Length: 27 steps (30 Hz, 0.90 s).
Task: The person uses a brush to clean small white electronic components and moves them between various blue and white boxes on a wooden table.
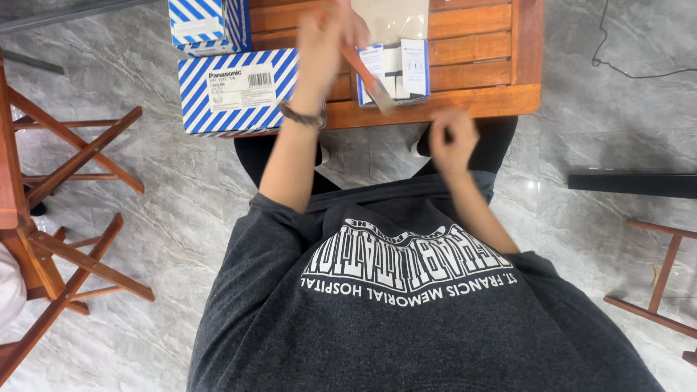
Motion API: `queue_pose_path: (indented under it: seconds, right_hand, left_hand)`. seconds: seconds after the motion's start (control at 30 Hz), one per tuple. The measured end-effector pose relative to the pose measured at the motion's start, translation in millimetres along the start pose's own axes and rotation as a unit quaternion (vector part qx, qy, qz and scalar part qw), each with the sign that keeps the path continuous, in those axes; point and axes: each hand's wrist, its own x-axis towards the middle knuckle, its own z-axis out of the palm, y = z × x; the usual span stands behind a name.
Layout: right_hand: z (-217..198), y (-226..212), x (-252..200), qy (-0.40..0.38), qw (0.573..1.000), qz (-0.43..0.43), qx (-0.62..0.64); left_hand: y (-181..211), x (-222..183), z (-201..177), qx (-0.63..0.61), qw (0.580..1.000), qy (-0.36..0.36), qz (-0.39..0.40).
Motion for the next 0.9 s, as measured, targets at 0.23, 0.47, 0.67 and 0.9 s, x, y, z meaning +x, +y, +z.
queue_pose_path:
  seconds: [0.23, 0.47, 0.67, 0.9]
  right_hand:
    - [-2.3, 88.4, 91.4, -0.007, 0.949, 0.275, 0.151]
    - [33.9, 62.0, 156.7, -0.106, 0.858, 0.455, 0.213]
    - [35.9, 62.6, 144.6, -0.081, 0.852, 0.450, 0.253]
    - [24.8, 61.1, 103.1, -0.090, 0.902, 0.340, 0.248]
  left_hand:
    - [-55.8, 36.7, -38.8, 0.295, 0.936, 0.006, -0.192]
    - [-101.8, 41.7, -18.7, -0.063, 0.961, -0.007, -0.271]
    - [-71.9, 16.1, -17.5, -0.030, 0.969, 0.003, -0.246]
    - [-44.4, -41.6, -7.7, 0.298, 0.948, -0.094, -0.064]
